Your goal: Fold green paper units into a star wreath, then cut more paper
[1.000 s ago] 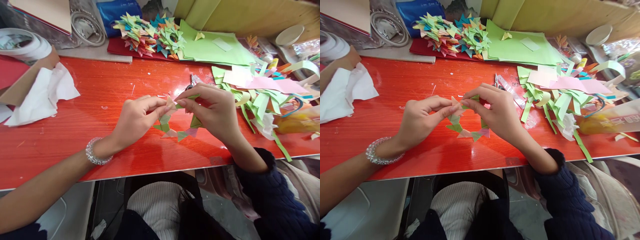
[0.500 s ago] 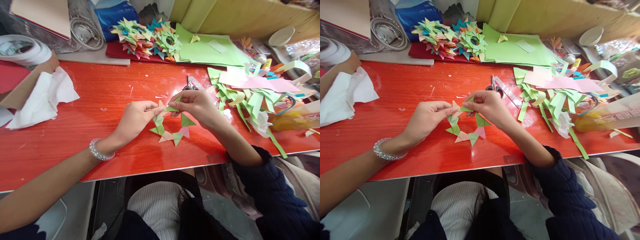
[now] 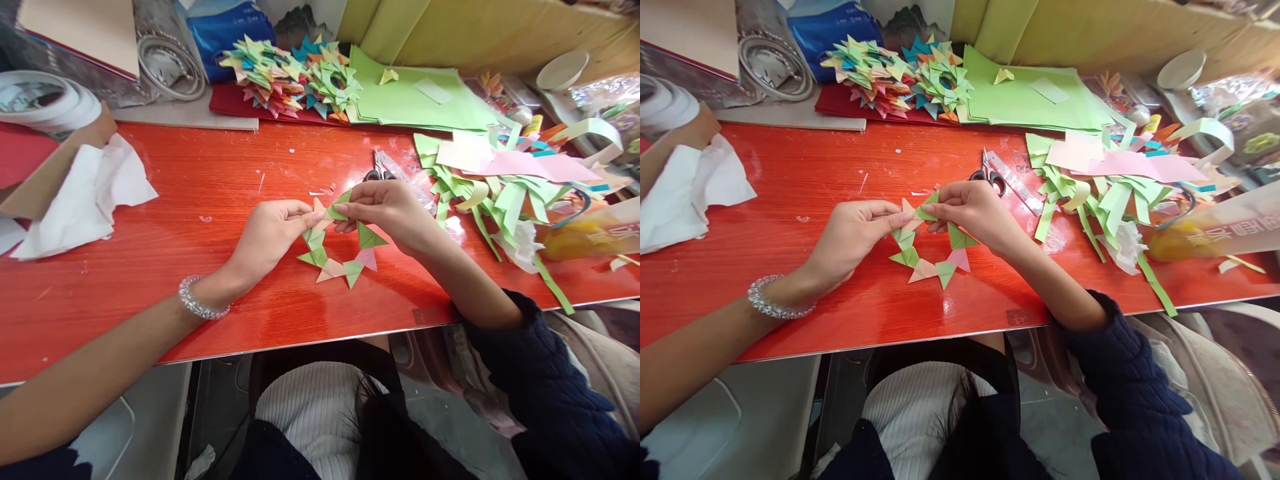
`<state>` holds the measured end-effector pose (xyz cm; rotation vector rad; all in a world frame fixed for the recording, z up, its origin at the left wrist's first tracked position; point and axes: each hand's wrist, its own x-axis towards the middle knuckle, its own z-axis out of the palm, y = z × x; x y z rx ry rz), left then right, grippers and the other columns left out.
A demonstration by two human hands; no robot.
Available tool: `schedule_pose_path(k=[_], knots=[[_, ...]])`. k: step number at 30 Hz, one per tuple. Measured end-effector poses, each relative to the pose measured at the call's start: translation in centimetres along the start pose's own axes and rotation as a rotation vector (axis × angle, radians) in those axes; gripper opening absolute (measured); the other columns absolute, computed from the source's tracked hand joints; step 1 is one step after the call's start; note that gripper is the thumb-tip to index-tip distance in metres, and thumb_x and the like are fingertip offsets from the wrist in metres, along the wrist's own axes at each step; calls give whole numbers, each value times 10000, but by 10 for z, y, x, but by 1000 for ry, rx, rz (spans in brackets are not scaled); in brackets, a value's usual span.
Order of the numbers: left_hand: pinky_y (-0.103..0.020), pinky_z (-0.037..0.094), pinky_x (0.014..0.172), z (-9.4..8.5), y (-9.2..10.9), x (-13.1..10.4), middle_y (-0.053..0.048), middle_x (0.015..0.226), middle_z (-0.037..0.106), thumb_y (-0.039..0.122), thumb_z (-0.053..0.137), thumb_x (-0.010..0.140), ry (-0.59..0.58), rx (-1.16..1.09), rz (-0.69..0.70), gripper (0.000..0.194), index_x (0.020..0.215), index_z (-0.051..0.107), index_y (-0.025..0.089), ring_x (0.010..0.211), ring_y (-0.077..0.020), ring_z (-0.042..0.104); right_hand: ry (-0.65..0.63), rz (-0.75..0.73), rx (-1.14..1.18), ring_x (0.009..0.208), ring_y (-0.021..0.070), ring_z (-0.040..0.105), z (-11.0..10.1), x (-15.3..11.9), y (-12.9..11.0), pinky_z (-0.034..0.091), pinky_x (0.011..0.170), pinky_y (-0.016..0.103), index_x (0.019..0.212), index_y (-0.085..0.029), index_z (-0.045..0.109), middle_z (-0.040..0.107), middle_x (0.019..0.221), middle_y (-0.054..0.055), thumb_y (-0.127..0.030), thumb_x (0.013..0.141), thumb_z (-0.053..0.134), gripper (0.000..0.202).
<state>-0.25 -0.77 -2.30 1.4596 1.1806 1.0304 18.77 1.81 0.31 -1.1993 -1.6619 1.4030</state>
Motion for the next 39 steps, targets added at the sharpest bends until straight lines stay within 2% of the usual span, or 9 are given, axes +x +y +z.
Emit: schedule_pose_path(k=[6,9,14,16,19,24,29,34,39], knots=[[-251,476,667,1,1,-1,-16,741,703,374,702,808,-13,-31,-20,208,711,714,191,694,-133,625,26,-26,15,687,162,700,6,0,4,565,664,290,688,-148,620,694,698,58,-449,718,764,335],[-255,493,669,1,0,1,-30,774,707,369,714,799,-19,-61,-27,200,738,706,179,720,-141,637,22,-39,-5,760,160,695,2,2,3,556,697,276,781,-144,650,697,783,60,-472,730,750,347],[-216,421,471,-5,-2,6,-26,793,692,356,691,819,154,-149,-14,173,799,655,187,583,-95,574,195,-88,-22,907,156,668,-21,5,3,546,757,263,975,-174,678,695,951,64,-564,819,625,423],[-213,405,441,-8,-1,8,-19,791,681,341,679,825,179,-194,10,162,813,628,188,529,-79,548,177,-81,-12,880,160,668,-27,5,4,550,765,283,938,-176,688,696,931,64,-536,818,644,382],[-223,415,439,-10,-1,9,-12,772,665,334,690,810,109,-172,11,168,802,606,189,517,-87,558,99,-95,1,802,146,663,-24,5,6,544,734,284,860,-181,685,695,868,48,-461,820,674,283],[-227,409,490,-10,-5,11,-20,809,683,343,697,813,103,-41,58,155,844,661,196,646,-114,593,83,-124,-15,712,122,647,-14,3,5,530,678,260,770,-161,670,672,751,33,-433,834,666,279],[-242,468,600,-8,-6,11,-23,840,702,355,694,819,99,-46,91,166,838,683,190,745,-137,634,64,-77,43,652,111,651,-10,2,3,521,606,229,824,-148,707,668,700,16,-348,782,734,206],[-263,507,711,-8,-4,11,-48,893,720,336,734,789,34,-162,-20,298,998,621,157,848,-167,673,188,-115,147,582,87,630,-7,4,7,523,580,212,777,-160,686,639,644,-11,-258,789,720,104],[-275,534,783,-10,-2,12,-30,880,723,233,769,755,-27,-275,-174,378,1075,584,151,783,-139,686,281,-170,250,615,86,626,-11,7,11,559,670,236,776,-191,648,587,679,-28,-237,806,694,72]])
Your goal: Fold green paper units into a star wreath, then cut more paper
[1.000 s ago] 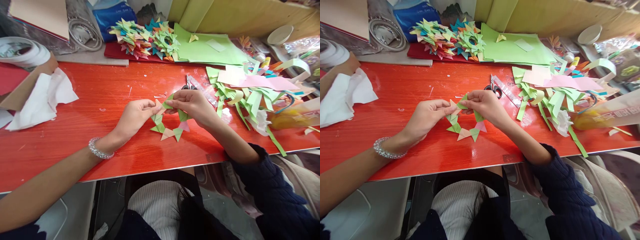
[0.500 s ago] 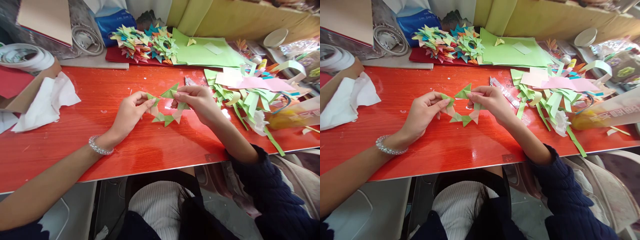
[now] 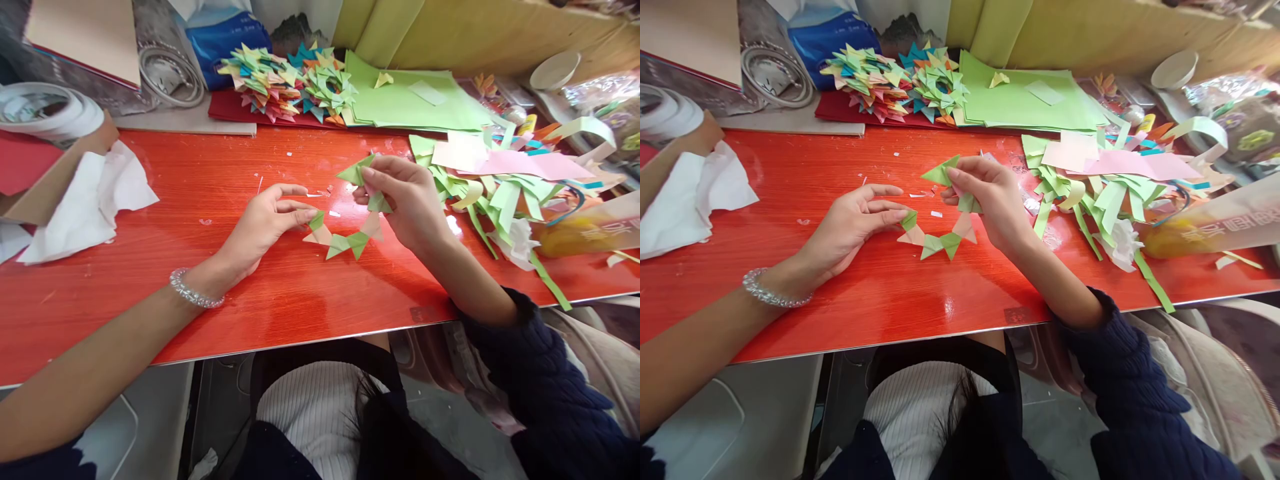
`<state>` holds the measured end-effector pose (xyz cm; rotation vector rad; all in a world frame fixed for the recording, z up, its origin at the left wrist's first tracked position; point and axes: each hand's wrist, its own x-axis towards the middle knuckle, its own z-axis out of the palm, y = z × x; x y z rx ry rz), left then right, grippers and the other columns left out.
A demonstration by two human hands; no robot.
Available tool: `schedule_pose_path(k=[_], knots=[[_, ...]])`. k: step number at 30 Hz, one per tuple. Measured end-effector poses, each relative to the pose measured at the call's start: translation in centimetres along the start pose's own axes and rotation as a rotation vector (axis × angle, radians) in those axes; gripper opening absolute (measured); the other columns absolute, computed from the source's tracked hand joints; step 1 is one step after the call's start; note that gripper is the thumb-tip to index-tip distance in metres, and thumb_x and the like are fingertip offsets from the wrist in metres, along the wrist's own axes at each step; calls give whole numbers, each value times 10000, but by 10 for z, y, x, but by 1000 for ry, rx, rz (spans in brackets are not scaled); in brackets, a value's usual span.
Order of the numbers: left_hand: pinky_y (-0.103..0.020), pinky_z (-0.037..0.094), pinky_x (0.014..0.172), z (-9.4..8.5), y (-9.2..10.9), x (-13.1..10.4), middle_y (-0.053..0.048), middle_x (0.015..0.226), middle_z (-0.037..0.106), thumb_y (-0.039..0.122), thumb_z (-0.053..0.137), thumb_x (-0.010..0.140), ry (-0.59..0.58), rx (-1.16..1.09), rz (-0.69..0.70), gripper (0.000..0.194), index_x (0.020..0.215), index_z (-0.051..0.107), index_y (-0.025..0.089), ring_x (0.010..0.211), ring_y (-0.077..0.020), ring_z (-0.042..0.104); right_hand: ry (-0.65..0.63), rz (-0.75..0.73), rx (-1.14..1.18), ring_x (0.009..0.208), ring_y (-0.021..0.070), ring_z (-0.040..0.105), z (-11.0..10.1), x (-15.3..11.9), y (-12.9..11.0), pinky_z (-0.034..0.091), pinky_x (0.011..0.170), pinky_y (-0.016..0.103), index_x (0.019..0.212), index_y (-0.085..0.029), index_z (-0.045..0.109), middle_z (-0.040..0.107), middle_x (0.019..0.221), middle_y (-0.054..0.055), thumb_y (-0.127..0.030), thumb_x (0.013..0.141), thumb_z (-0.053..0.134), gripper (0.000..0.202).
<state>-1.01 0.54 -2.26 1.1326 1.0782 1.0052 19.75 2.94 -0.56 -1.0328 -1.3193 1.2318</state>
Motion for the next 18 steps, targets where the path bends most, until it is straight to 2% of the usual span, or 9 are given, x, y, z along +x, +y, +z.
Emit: schedule_pose_path(k=[3,8,14,18], knots=[[-281,549,779,2,1,-2,-25,874,725,216,775,750,-26,-19,-66,416,1108,571,162,767,-140,698,87,-13,2,663,96,632,-1,2,1,567,739,256,782,-207,627,565,692,-28,-273,824,677,93],[-255,556,776,9,2,-7,-22,848,723,125,729,777,-53,-79,-89,297,1044,600,140,761,-127,704,157,-32,70,726,104,653,1,2,5,563,796,271,812,-228,612,581,751,-29,-275,824,666,72],[-210,542,703,11,0,-8,-19,881,715,104,720,769,82,-144,51,190,934,632,138,785,-110,680,63,-4,21,728,105,651,3,-1,7,567,807,276,811,-203,668,605,737,-18,-269,811,682,67],[-222,544,612,8,-2,-5,-31,902,712,156,697,797,109,-113,106,145,934,650,151,814,-145,678,-13,7,2,714,104,656,3,-2,6,571,756,265,795,-199,687,638,746,-16,-266,798,701,68]])
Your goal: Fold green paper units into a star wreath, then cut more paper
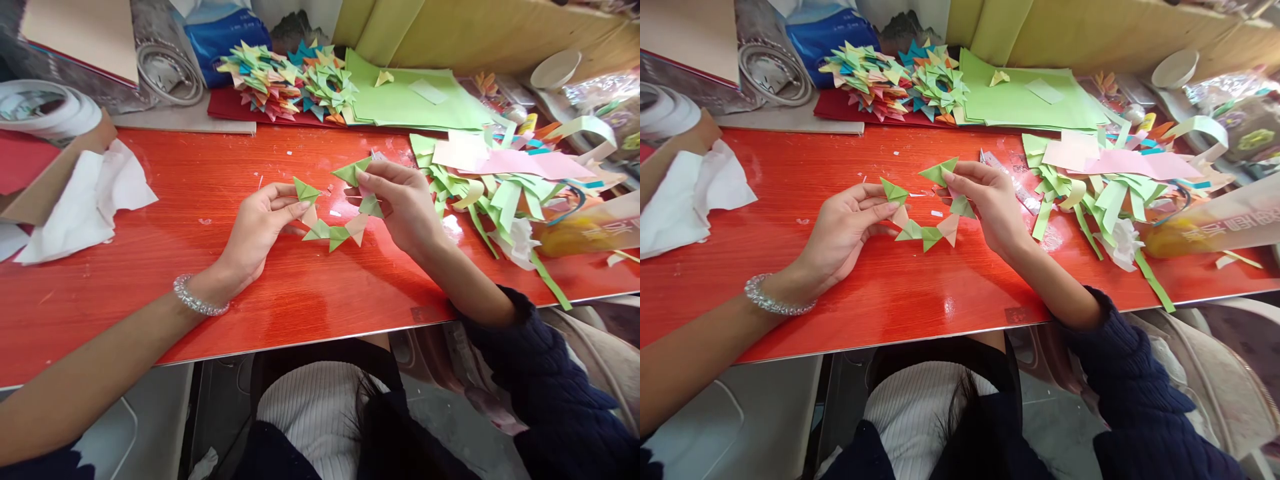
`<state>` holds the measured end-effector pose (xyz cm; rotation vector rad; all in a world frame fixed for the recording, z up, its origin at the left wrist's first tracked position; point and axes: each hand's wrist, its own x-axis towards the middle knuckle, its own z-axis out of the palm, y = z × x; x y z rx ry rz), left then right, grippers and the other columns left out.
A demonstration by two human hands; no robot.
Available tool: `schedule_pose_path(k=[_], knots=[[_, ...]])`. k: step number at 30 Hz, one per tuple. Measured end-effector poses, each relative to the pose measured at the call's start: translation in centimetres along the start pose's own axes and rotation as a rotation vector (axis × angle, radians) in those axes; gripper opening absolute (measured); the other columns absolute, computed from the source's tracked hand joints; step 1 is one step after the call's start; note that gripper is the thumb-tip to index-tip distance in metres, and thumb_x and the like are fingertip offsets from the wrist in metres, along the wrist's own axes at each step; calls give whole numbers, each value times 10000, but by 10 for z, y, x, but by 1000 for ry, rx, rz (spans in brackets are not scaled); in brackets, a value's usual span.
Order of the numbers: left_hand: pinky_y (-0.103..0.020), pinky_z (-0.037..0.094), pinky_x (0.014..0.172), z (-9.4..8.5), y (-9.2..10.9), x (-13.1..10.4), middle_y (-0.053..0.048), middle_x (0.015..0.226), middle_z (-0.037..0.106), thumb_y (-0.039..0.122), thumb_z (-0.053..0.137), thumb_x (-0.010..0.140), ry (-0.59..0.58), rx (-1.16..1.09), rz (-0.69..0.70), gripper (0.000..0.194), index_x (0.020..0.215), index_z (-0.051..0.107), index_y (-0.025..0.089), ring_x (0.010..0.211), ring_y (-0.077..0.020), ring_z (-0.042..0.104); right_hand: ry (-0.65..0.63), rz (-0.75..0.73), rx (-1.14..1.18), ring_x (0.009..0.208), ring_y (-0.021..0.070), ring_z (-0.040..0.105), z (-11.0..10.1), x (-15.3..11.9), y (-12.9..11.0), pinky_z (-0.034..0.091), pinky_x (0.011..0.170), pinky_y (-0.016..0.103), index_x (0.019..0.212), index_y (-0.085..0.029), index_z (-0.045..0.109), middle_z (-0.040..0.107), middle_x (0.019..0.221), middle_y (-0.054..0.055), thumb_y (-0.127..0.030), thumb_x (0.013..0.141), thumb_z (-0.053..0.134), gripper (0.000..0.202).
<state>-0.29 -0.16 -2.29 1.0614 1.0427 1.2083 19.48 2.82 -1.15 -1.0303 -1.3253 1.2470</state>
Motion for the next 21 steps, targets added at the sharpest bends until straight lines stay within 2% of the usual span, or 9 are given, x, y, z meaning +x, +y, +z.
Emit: schedule_pose_path(k=[4,11,21], knots=[[-225,543,588,-3,-3,2,-32,925,710,178,703,793,-4,43,58,156,943,664,165,845,-164,678,-51,42,-70,683,106,662,-1,-1,-4,560,668,241,786,-190,685,649,735,-14,-297,771,738,120],[-256,557,697,-2,-5,2,-27,908,717,169,708,788,-15,104,99,137,924,691,168,863,-172,692,-132,70,-179,656,102,645,2,-5,-10,546,619,235,761,-166,676,655,715,1,-363,773,736,207],[-265,557,714,-1,-1,-1,-29,971,730,247,707,805,-47,173,112,155,951,728,198,917,-188,681,-66,30,-245,604,101,635,7,-8,-12,516,552,228,699,-159,680,670,659,12,-270,792,705,147]])
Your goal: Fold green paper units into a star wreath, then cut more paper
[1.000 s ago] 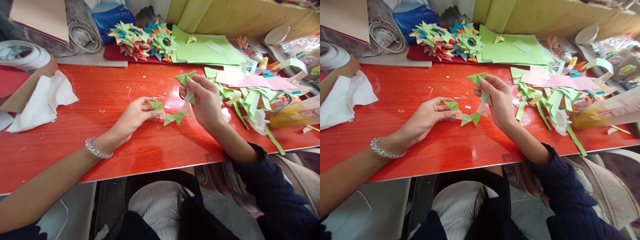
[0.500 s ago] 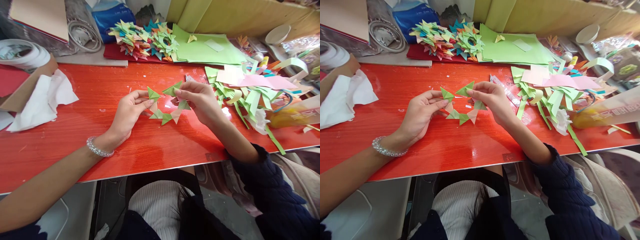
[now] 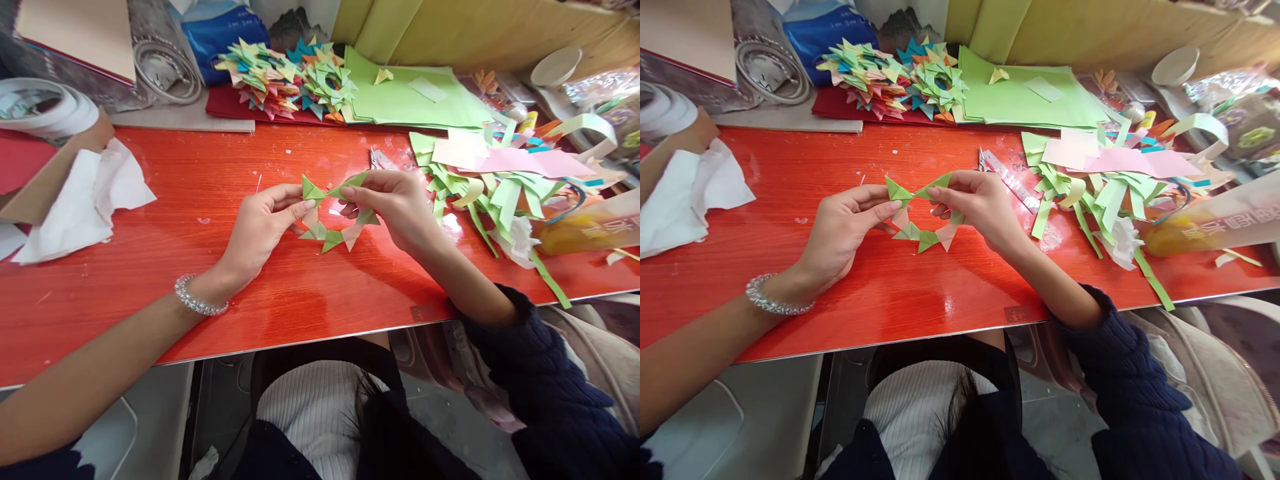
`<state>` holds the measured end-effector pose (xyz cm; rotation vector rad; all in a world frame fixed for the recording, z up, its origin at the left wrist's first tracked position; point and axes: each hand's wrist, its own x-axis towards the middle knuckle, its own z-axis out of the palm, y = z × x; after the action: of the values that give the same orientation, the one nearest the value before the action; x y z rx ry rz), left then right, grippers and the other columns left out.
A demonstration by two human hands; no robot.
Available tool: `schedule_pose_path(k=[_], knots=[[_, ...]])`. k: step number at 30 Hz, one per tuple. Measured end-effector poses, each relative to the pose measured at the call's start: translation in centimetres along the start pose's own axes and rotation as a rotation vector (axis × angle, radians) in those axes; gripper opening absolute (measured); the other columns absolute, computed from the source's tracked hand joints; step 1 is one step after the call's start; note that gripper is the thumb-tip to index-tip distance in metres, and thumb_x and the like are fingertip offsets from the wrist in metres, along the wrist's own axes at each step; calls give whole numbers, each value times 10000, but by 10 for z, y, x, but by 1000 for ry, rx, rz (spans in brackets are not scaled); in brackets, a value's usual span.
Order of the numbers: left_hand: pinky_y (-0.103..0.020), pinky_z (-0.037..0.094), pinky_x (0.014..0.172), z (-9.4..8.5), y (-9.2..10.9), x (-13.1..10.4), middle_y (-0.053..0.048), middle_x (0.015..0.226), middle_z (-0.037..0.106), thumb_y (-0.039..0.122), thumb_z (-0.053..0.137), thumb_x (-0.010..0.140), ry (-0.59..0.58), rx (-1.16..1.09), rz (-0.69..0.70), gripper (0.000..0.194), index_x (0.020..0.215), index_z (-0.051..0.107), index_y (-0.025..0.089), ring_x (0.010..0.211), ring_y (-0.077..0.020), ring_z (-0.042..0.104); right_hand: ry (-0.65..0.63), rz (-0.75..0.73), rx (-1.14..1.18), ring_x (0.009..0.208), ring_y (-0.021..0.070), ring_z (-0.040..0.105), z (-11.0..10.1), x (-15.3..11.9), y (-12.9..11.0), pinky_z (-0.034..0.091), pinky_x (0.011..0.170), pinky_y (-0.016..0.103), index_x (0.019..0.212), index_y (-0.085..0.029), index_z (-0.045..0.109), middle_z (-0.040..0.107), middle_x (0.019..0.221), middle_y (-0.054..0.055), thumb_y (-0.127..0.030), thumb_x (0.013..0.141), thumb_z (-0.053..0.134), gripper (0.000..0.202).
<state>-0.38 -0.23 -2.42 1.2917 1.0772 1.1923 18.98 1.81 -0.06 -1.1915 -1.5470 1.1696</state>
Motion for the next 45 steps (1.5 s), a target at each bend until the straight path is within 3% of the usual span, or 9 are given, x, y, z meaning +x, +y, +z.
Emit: schedule_pose_path(k=[11,45], knots=[[-274,552,776,1,5,-4,-16,929,724,270,694,812,52,114,29,131,918,735,205,885,-168,670,23,-116,-46,611,128,656,2,-5,1,528,541,253,779,-193,705,674,652,2,-318,814,681,132],[-295,548,818,3,9,-9,-4,894,724,297,678,830,37,181,90,129,920,737,224,838,-165,669,48,-158,-50,635,142,678,7,-13,-2,573,537,255,851,-198,713,689,684,5,-345,818,688,152]])
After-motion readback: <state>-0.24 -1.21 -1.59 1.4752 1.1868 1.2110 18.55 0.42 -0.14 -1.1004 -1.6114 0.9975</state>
